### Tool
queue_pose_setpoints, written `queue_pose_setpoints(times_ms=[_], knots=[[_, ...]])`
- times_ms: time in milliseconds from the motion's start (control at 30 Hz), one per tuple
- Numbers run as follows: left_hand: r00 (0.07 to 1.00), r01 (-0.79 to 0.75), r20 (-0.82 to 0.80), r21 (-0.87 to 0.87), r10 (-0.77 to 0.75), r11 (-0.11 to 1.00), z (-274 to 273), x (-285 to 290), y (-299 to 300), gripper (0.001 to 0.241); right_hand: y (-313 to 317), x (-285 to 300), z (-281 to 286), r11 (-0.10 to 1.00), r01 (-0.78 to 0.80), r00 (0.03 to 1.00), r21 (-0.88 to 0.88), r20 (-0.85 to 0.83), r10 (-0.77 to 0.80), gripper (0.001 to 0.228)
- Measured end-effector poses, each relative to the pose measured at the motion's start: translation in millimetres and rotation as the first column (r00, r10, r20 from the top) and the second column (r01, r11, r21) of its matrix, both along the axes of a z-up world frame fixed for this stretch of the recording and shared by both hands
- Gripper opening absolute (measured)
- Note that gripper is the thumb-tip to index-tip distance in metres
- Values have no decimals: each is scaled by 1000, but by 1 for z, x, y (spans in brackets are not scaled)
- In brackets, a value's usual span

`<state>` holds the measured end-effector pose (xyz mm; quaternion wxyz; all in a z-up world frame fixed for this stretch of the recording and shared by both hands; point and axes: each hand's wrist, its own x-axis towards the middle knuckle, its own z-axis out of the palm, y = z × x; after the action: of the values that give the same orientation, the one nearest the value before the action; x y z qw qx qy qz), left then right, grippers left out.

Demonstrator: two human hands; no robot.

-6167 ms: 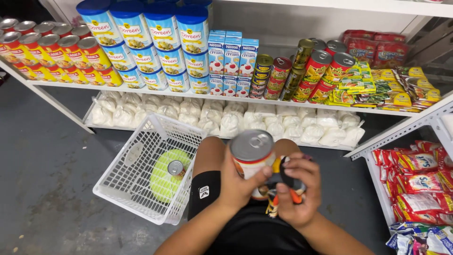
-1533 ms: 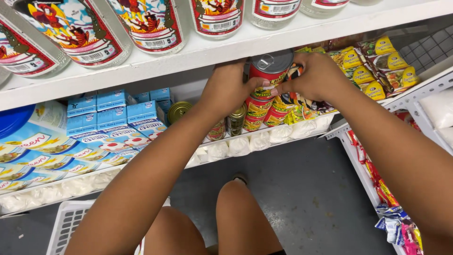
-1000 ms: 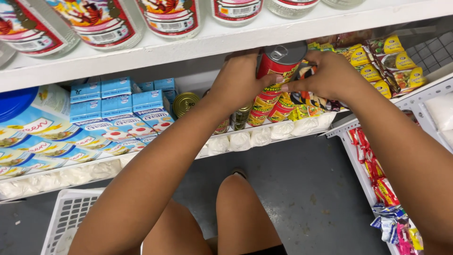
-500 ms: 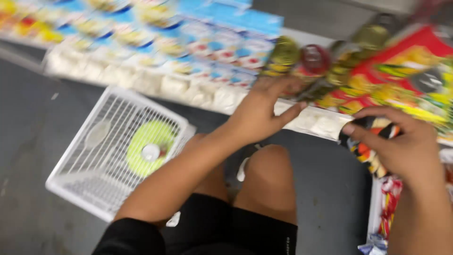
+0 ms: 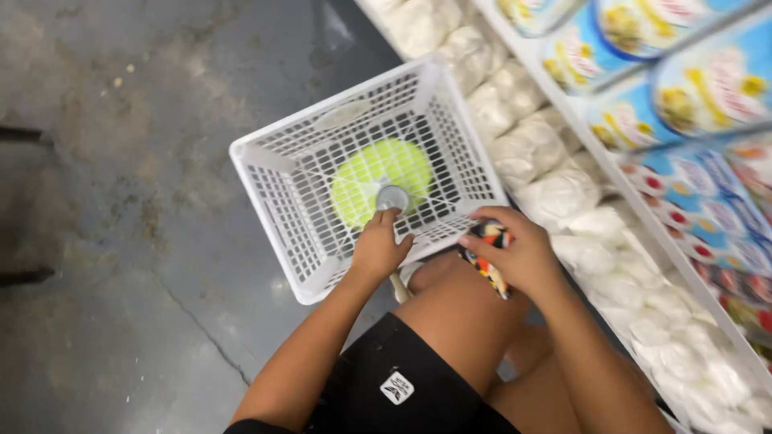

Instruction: Using a tape measure to measure the dimensions of a can of corn in a grocery store aisle.

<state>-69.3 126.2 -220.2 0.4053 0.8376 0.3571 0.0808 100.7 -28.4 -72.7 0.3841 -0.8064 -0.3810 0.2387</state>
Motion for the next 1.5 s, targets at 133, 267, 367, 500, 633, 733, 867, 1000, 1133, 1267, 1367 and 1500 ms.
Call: queue_pose_setpoints(times_ms=[133,267,367,500,633,733,867,1000,1133,1267,1367,1500], knots=[[974,-7,-224,2,7,1000,-35,4,32,76,75,-4,-63,960,-223,970,-168,61,236,53],[957,23,-287,-32,-31,999,-55,20,57,104,136,-7,-113,803,-307,915,-511,74,397,82],[939,76,-330,-68,-94,995,-68,26,58,111,147,-12,-145,662,-294,912,-690,6,411,103],[960,76,-272,24,-67,997,-110,36,46,115,147,-5,-187,565,-313,905,-764,-59,421,122],[995,-11,-103,38,15,999,-148,36,40,104,145,2,-185,553,-317,908,-770,-79,411,123],[997,-62,-60,-116,55,991,-116,24,48,102,138,2,-174,579,-348,910,-737,-117,398,117],[989,-142,25,-157,148,977,-71,11,55,99,134,2,-135,701,-316,942,-639,-126,310,101],[956,-202,178,-177,233,963,-10,-17,56,96,111,5,-114,900,-276,961,-337,-60,271,73],[947,-141,269,-150,177,979,76,-42,50,91,77,-6,-69,968,-252,968,-24,17,252,52],[846,-35,529,-70,66,997,139,-53,30,91,37,-29,-15,914,333,772,232,-623,-124,35],[785,47,619,-77,11,996,181,-49,1,91,-3,-50,29,728,499,705,470,-709,-26,36],[672,143,740,-144,10,979,216,-29,-51,94,-55,-85,89,537,365,897,761,-442,16,52]])
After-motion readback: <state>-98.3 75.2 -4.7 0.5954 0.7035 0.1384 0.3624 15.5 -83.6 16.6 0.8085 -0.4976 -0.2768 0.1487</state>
